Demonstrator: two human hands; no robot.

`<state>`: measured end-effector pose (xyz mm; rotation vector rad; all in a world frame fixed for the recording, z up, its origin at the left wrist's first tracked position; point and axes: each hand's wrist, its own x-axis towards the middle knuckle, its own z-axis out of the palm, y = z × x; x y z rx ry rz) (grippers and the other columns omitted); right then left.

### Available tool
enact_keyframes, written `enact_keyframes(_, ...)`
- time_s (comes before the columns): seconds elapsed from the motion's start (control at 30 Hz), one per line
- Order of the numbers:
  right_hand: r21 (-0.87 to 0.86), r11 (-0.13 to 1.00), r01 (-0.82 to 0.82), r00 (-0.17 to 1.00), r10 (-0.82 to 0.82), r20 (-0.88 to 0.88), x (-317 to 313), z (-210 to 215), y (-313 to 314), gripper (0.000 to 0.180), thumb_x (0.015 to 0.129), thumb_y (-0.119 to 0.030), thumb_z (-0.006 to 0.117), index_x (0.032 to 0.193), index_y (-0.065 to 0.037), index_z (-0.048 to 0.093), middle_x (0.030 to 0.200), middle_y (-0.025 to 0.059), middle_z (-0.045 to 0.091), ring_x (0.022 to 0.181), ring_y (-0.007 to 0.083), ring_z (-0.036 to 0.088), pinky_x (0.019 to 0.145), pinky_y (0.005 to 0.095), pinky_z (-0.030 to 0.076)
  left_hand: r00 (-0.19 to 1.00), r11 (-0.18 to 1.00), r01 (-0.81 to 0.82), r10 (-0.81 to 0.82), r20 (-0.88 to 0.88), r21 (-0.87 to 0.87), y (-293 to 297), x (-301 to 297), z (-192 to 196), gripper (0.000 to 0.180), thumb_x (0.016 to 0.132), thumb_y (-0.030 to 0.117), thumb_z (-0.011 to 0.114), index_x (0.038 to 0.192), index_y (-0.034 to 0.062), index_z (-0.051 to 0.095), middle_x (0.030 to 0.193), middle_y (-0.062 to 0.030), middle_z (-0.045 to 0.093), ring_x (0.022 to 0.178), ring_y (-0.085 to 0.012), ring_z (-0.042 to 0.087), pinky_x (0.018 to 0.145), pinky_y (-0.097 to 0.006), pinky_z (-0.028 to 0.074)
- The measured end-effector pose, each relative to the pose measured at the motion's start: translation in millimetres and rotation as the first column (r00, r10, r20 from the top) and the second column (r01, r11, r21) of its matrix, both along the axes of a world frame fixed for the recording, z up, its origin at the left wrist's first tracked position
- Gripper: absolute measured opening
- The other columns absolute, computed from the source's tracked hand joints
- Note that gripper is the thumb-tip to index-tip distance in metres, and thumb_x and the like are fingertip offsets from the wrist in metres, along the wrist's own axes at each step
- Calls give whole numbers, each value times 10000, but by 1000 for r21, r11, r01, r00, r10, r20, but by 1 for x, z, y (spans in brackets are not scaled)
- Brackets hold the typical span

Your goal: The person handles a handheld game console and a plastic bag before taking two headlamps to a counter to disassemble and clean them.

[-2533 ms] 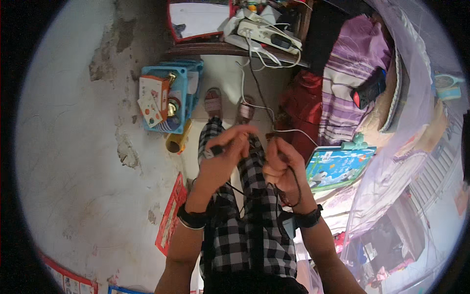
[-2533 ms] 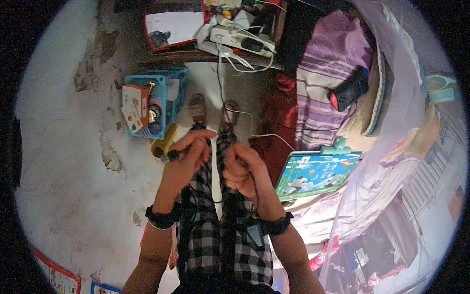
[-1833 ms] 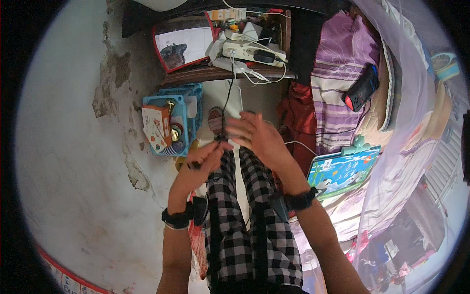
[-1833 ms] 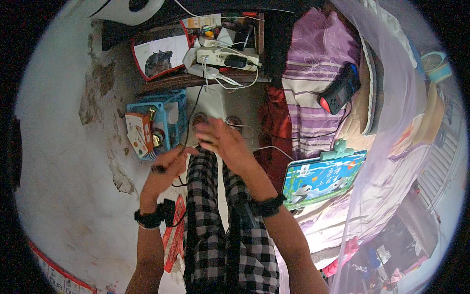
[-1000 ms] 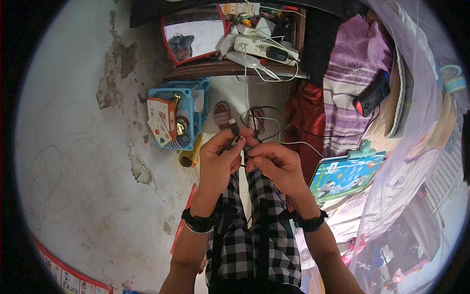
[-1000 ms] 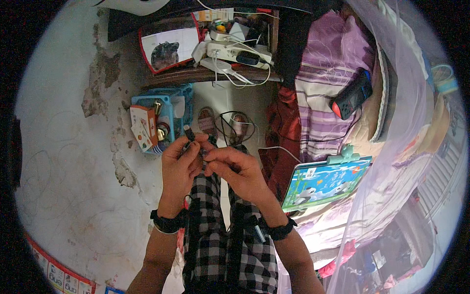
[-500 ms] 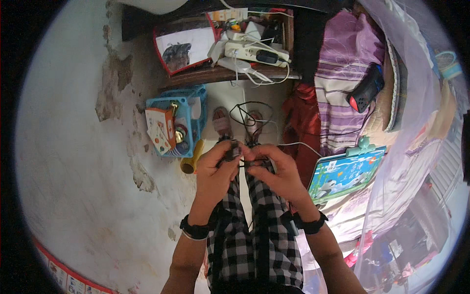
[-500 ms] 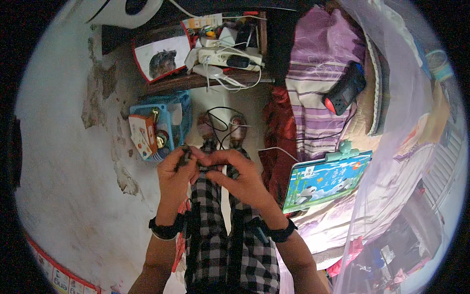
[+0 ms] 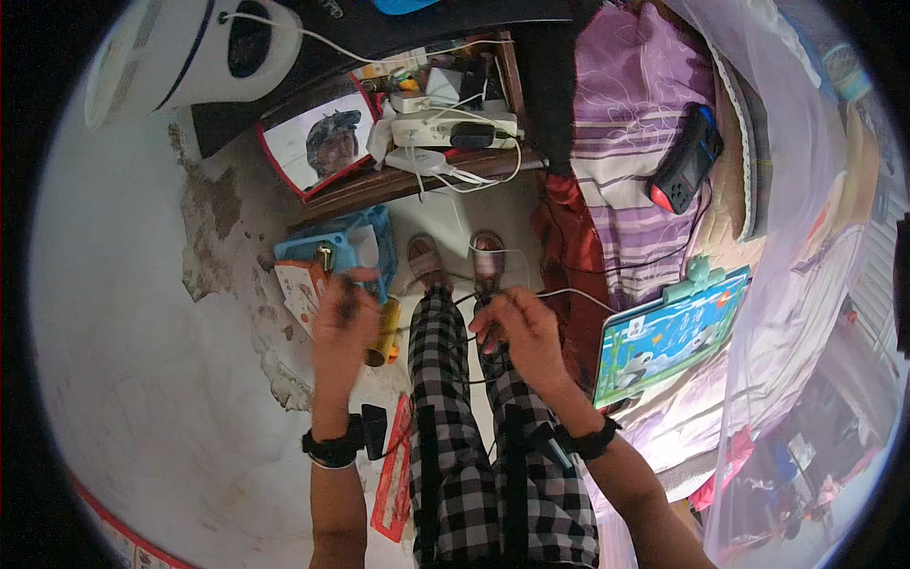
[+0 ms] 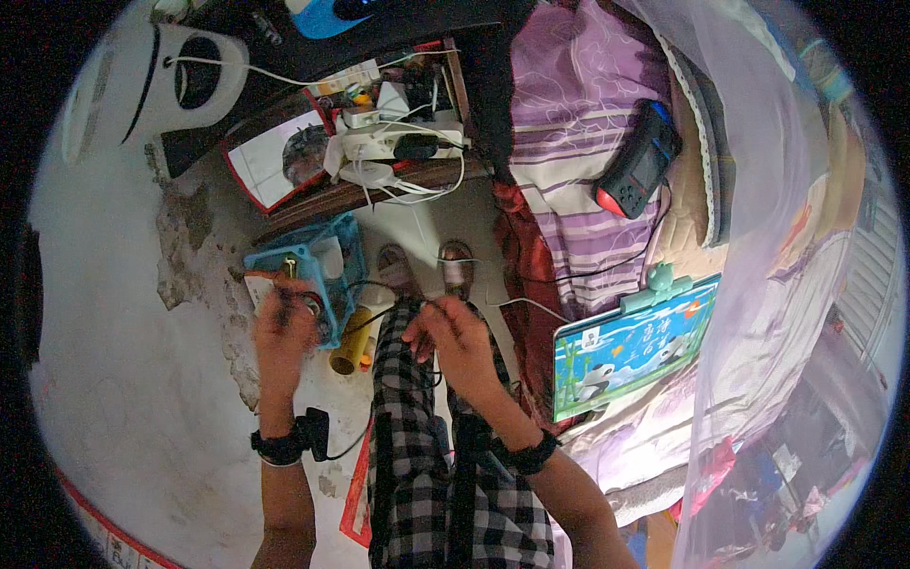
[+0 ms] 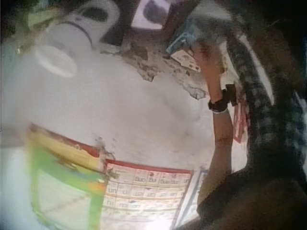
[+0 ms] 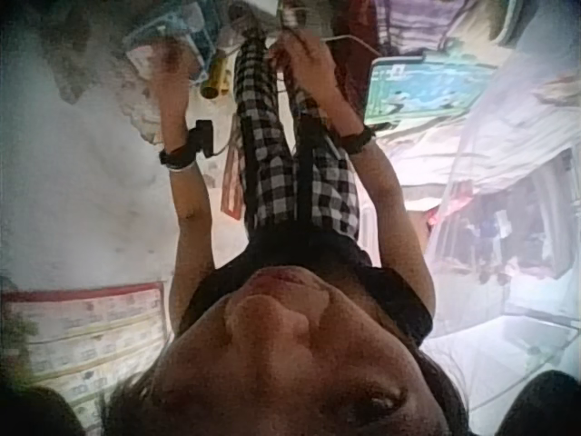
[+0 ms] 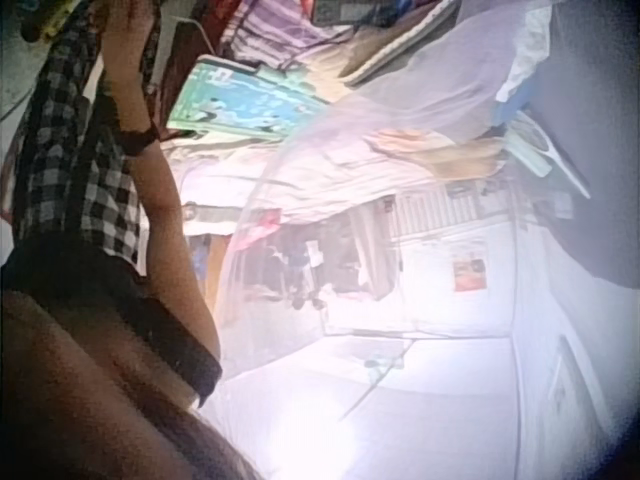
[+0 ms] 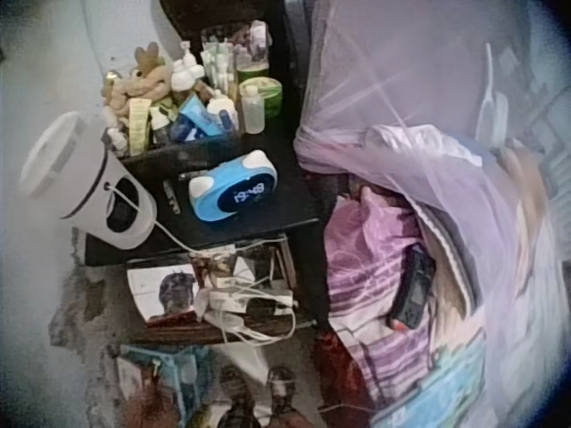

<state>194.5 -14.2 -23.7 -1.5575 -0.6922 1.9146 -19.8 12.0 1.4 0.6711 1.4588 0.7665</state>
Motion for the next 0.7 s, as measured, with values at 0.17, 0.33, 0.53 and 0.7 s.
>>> enact_keyframes(0.17,-135,965,223,926,-253,-280,-19,1,38,192,920,-153,404,903,12,501,756,63,567,638,101,509,592,236,446,919,921,389,-385,85,-33,-7,62,-19,460,708,140,685,1103,10,489,792,-7,533,721,-101,483,661,-242,420)
enact_keyframes(0.33,159,981,108,994,-108,-8,-3,-17,73,172,840,-63,518,990,19,539,912,77,566,756,148,527,673,248,448,984,946,176,-162,72,-273,37,44,-67,260,746,211,646,873,-1,567,636,-20,526,562,-112,504,512,-251,402)
enact_keyframes(0.53,438,573,-693,459,-118,881,99,-19,92,300,721,-36,589,1018,-13,554,1073,125,540,994,292,506,832,386,398,993,931,-76,37,-114,-358,153,-16,-119,186,805,233,600,907,77,616,670,11,576,401,-49,380,354,-198,240)
enact_keyframes(0.7,275,490,-827,245,-126,961,140,-69,87,317,697,-65,621,1006,-42,552,1134,72,513,1033,264,474,851,377,367,968,992,64,-89,-233,-111,209,-7,-143,360,766,270,644,1047,53,585,1000,-79,592,783,-117,553,588,-237,428)
